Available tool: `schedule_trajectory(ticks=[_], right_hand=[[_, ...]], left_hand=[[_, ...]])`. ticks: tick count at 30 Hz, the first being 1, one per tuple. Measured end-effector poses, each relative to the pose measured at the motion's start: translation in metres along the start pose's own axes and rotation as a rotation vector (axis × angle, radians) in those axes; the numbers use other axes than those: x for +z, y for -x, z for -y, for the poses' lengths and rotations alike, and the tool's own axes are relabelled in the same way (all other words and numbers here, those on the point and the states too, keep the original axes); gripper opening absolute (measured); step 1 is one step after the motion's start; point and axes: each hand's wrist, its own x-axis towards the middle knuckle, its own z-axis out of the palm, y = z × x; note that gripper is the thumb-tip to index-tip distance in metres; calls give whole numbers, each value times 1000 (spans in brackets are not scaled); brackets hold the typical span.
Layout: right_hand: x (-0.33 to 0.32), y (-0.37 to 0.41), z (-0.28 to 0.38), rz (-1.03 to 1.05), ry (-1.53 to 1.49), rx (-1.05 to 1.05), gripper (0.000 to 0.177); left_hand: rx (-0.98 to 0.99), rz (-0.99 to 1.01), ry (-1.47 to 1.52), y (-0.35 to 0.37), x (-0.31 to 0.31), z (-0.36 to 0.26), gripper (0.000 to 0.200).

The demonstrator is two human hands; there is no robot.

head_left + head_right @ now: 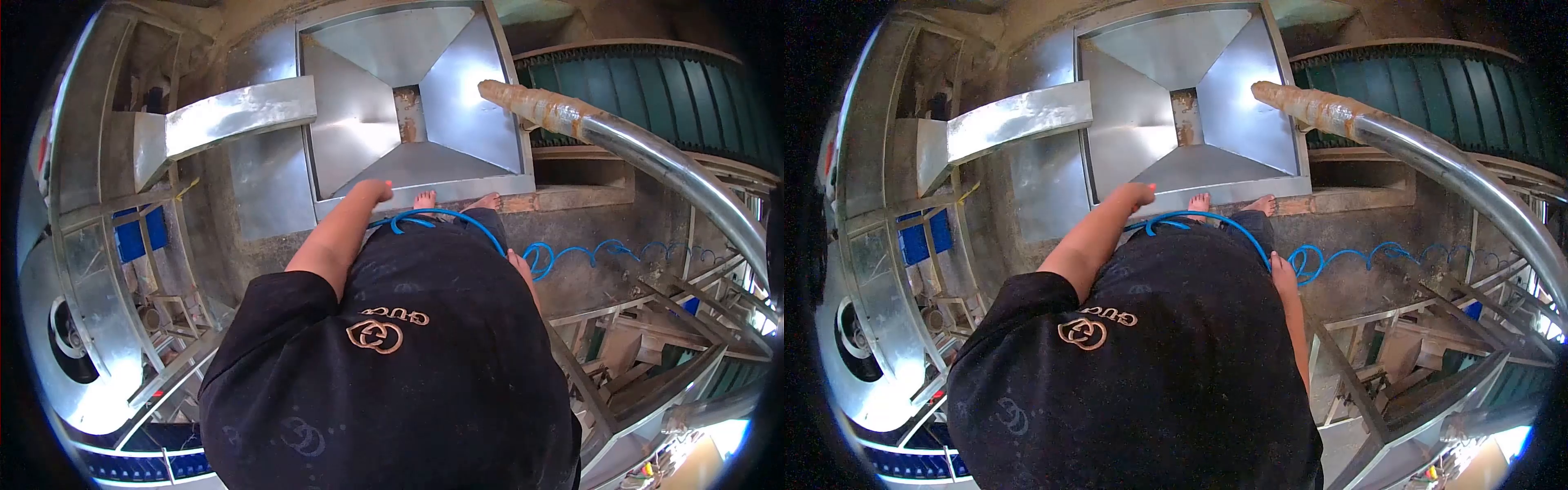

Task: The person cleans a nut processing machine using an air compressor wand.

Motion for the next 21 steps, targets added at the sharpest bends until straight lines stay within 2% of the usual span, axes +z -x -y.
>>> schedule_trajectory(ticks=[2, 4, 6, 7, 9, 10, 12, 17, 18, 20, 21], right_hand=[[1, 1, -9, -8, -4, -31, 47], [0, -1, -12, 35, -82, 35, 47], [1, -3, -10, 16, -47, 16, 46], [0, -2, -9, -5, -9, 6, 46], [-4, 9, 14, 11, -43, 48, 45], [-4, 11, 23, 25, -78, 87, 44], [-2, 9, 20, 13, -76, 72, 44], [-4, 8, 21, 28, -49, 83, 45], [-4, 6, 15, 24, 6, 26, 44], [-9, 5, 15, 18, 68, -50, 44], [-16, 11, 23, -7, -55, -63, 45]], left_hand=[[-97, -112, 163, -44, 6, 31, 32], [-151, -153, 262, -50, 0, 46, 31], [-163, -572, 816, -18, -24, 46, 28], [-162, -574, 817, -28, -27, 46, 28], [39, -861, 954, -53, -29, 49, 27], [34, -864, 955, -46, -29, 45, 27], [221, -882, 961, -33, -36, 22, 25], [634, -633, 842, -4, -32, -21, 20], [714, -600, 806, 17, -36, -31, 22], [928, -662, 655, 17, -33, -45, 27], [990, -625, 527, 37, -38, -53, 30]])
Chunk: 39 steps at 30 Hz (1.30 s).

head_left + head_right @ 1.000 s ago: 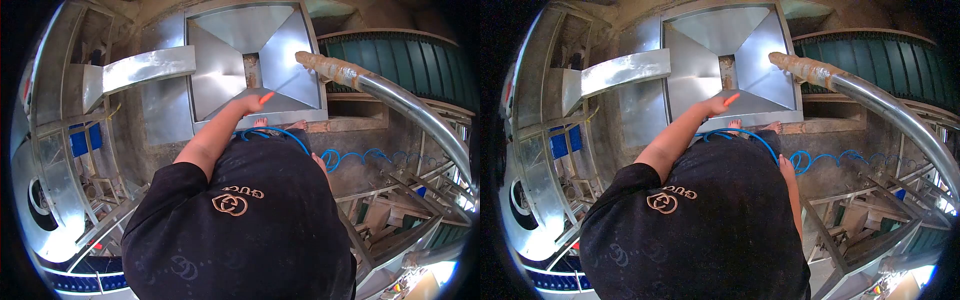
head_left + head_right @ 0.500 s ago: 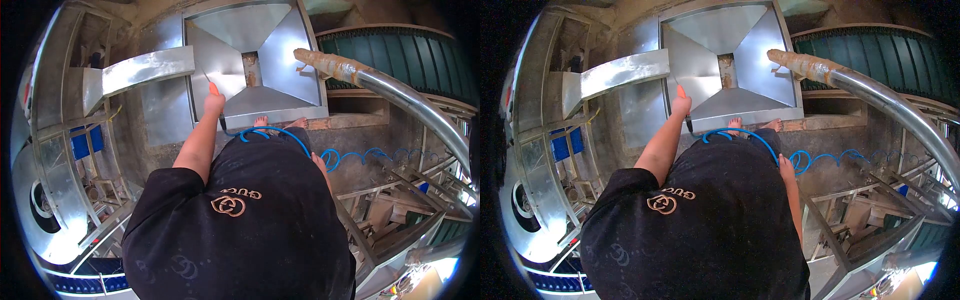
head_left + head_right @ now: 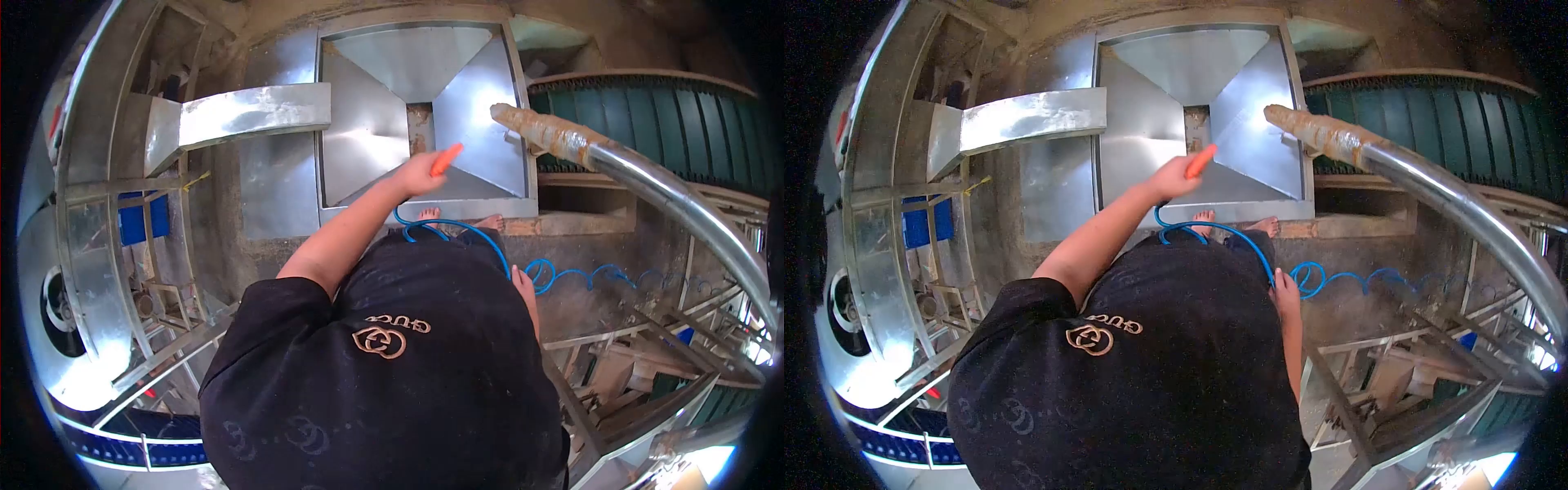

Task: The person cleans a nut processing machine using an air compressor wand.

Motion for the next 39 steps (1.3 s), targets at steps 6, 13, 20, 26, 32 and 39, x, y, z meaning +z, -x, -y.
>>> schedule_trajectory(ticks=[6, 13, 20, 26, 32, 39], right_hand=[[-105, 25, 47, -356, -1010, -284, 59], [-229, 117, 158, -586, -1082, -1014, 61], [-269, 154, 178, -308, -780, -1164, 43], [-264, 169, 214, -591, -522, -1021, 38], [-256, 170, 211, -679, -806, -1013, 43], [-264, 164, 215, -727, -759, -868, 44]], left_hand=[[271, 367, -143, 8, -39, -133, 36], [562, 876, 437, 36, -25, -191, 27], [568, 931, 201, 36, -32, -208, 31], [496, 988, 122, 33, -34, -211, 32], [522, 918, 165, 34, -27, -199, 35], [478, 947, 173, 32, -28, -202, 32]])
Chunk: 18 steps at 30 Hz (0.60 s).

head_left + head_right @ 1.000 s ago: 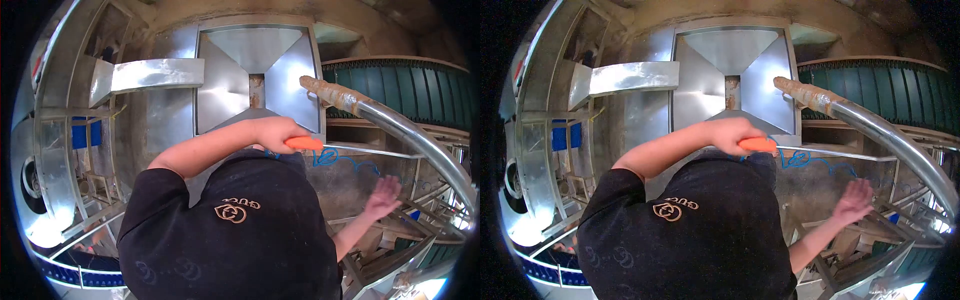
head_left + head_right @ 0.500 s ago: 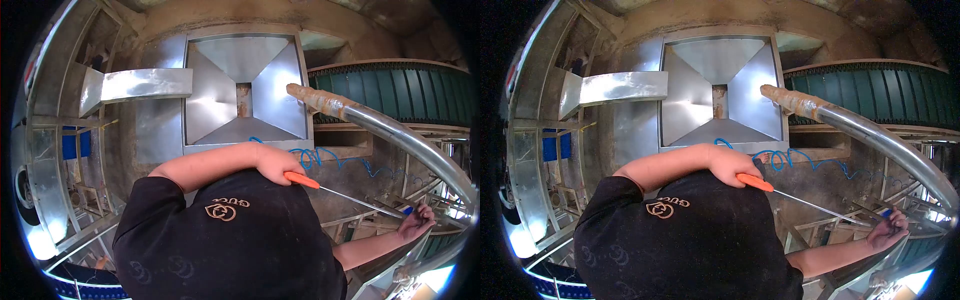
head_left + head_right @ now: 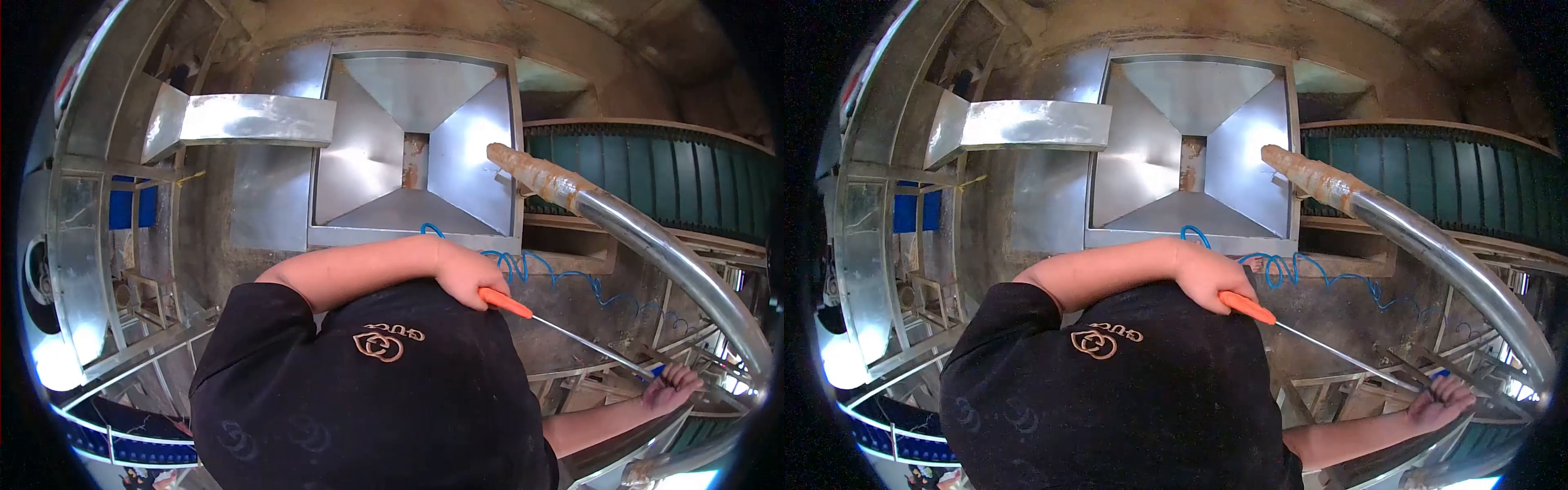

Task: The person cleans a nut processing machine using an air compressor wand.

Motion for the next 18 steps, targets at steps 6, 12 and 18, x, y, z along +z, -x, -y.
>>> schedule_trajectory(ticks=[6, 12, 18], right_hand=[[-43, -21, 20, -74, 117, -117, 44], [-1, 5, -27, -307, 18, 39, 41], [-37, 8, -4, -117, -254, -229, 42]], left_hand=[[22, 25, 60, -1, 2, 5, 26], [13, 102, 40, -2, 0, 8, 43], [-90, 134, 115, -10, -10, -2, 38]])
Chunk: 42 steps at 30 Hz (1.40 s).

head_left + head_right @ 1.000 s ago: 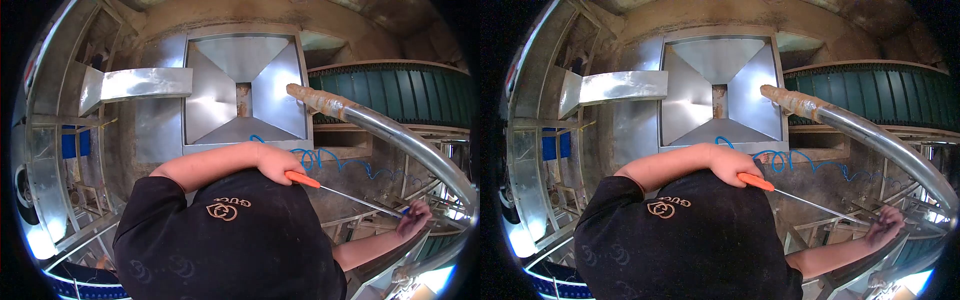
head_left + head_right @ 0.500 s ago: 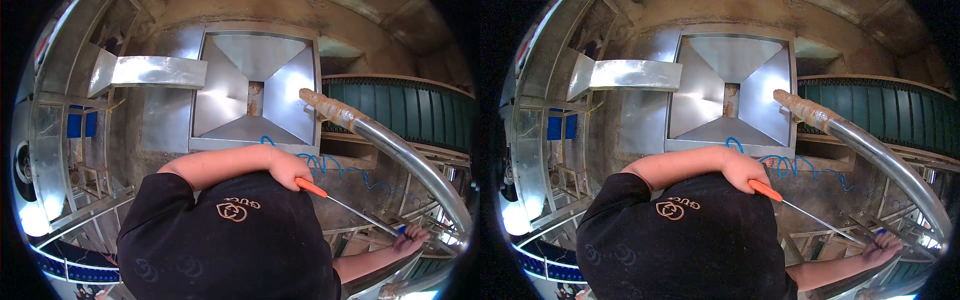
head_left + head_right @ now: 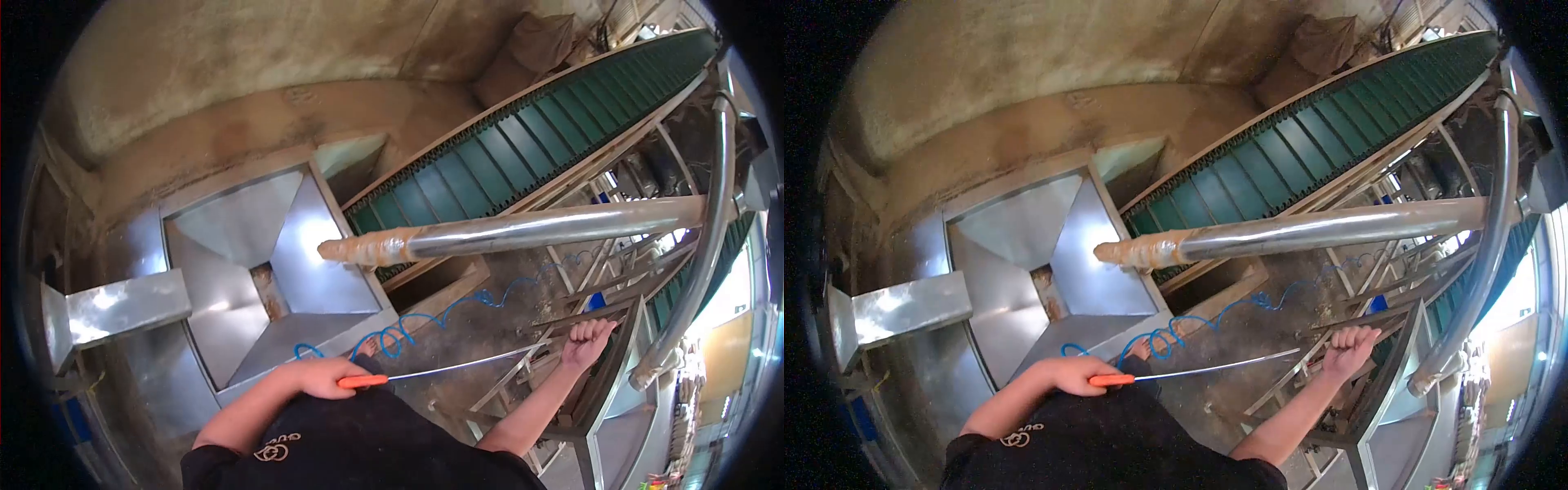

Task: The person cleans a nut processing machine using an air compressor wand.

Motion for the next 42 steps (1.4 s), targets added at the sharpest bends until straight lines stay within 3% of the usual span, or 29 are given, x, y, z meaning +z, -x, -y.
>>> schedule_trajectory(ticks=[2, 4, 8, 11, 13, 16, 17, 19, 20, 21, 24, 25, 27, 30, 33, 38, 42], right_hand=[[10, 10, 1, -118, 232, 129, 42], [29, 29, -23, -100, 331, 253, 42], [18, 30, -9, -219, 156, 171, 42], [14, 21, 6, -72, 202, 106, 40], [30, 22, 0, -205, 312, 244, 39], [48, 36, -30, -90, 362, 297, 37], [44, 38, -36, 46, 250, 265, 36], [45, 32, -26, -15, 198, 194, 36], [47, 27, -17, -19, 193, 179, 35], [40, 23, -11, -31, 204, 182, 33], [37, 17, -11, -11, 214, 379, 30], [44, 24, -23, 40, 557, 160, 31], [57, 39, -22, 92, 459, 289, 36], [42, 49, -25, -51, 278, 253, 40], [33, 60, -15, -104, 344, 213, 40], [12, 101, 12, -190, 382, 175, 38], [-22, 144, 49, -514, 414, 111, 40]], left_hand=[[5, 32, -6, -3, 1, 5, 40], [31, 47, 18, -7, 1, 8, 42], [6, 55, 14, -9, 1, 3, 41], [19, 29, 21, -7, 3, 16, 36], [49, 30, 10, -7, 1, 24, 34], [79, 91, 29, -14, 4, 19, 29], [104, 51, 13, -14, 4, 27, 30], [85, 33, -8, -10, 1, 31, 31], [72, 121, -54, -8, 1, 31, 31], [40, 42, -34, -5, 0, 31, 29], [99, -59, 131, -7, -2, 52, 18], [53, -48, 121, -9, -3, 49, 17], [-11, -9, 85, -11, -7, 42, 16], [-42, 31, 93, -16, -10, 35, 17], [-87, 19, 170, -21, -10, 27, 21], [-123, 229, 139, -42, -8, 32, 15], [-138, 316, 68, -56, -3, 20, 13]])
